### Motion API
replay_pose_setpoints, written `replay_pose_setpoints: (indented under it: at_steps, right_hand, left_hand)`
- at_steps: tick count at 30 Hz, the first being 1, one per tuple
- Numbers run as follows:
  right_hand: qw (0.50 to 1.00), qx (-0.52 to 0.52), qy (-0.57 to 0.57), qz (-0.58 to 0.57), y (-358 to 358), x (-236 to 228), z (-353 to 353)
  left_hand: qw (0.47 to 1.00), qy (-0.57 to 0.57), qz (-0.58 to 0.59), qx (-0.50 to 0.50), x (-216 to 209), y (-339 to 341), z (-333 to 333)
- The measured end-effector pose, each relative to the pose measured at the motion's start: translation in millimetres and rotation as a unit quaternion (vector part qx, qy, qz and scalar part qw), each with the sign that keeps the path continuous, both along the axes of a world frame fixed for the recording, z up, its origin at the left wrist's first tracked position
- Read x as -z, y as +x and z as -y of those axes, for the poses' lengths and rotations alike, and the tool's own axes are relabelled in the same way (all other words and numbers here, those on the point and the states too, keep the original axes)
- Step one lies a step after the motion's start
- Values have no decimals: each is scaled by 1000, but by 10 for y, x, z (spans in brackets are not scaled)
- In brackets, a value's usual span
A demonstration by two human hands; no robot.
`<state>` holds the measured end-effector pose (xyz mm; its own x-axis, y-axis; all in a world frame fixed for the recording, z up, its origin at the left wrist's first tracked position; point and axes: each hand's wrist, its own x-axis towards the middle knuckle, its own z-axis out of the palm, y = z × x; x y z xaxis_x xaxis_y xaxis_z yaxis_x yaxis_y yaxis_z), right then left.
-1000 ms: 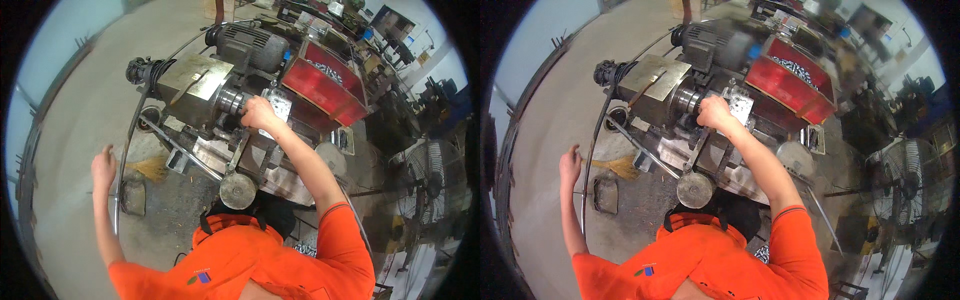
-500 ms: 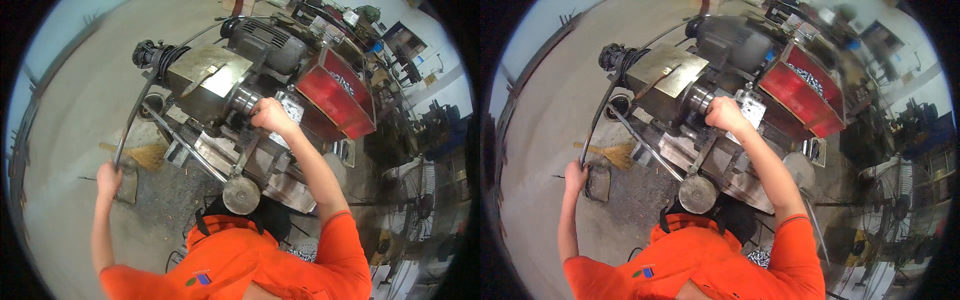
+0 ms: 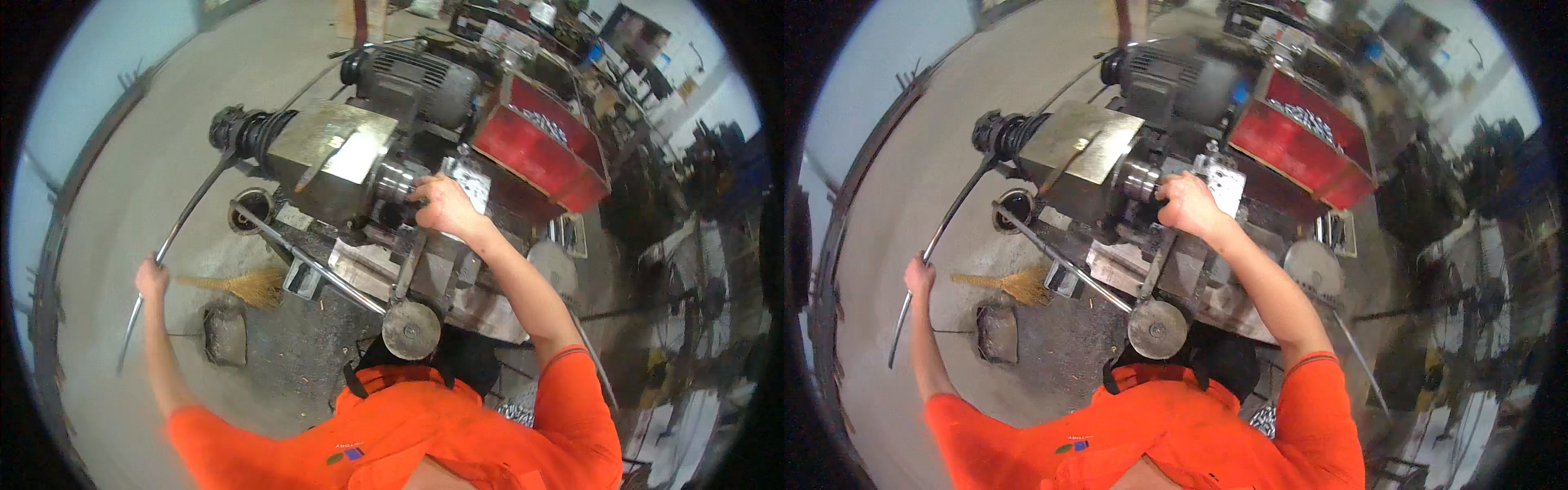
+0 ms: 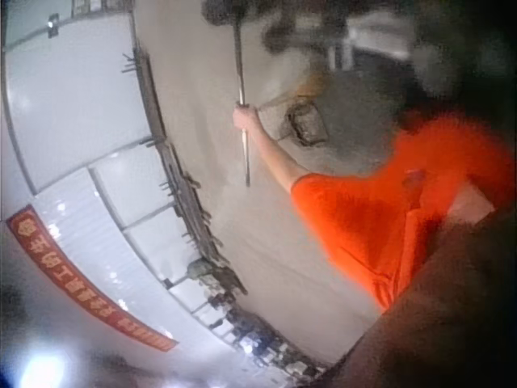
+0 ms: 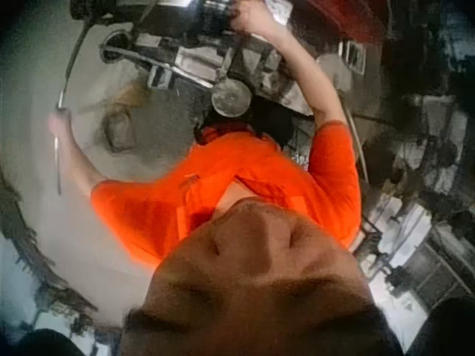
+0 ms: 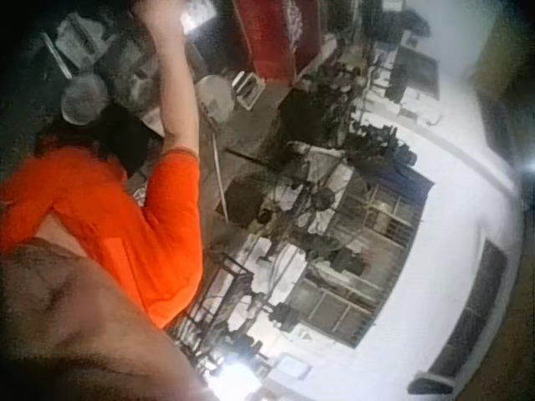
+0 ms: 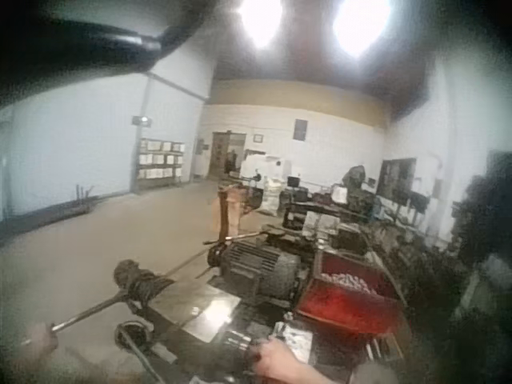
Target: The person operates a metal forming machine by inserting small metal pieces into the machine and using a long metal rod to push them through. The person repeatedly cycles the machine and collects the formed pieces into a red bin.
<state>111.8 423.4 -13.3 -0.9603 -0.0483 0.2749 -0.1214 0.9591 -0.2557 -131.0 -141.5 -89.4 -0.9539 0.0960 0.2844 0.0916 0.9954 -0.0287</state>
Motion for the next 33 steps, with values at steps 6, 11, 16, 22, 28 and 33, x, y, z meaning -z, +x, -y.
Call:
replay_pose_setpoints:
  at_steps: [6,11,16,22,28,33]
  right_hand:
    - [993,72,-73,-53,1058,-334,-179]
    - [967,240,-83,-13,2360,-242,-546]
    - [892,421,-158,36,3517,128,-911]
    - [706,685,3,182,5772,1325,-1531]
    - [638,718,53,273,5914,1439,-1110]
    - [732,624,-181,207,5969,1866,-167]
  left_hand:
    - [921,348,132,113,1103,615,-1290]
    - [927,-106,273,233,1679,1137,-2108]
    - [876,-250,241,335,1315,801,-2142]
    - [934,43,204,290,1344,563,-1820]
    - [809,511,264,117,534,658,-1954]
    - [731,625,265,69,781,647,-2390]
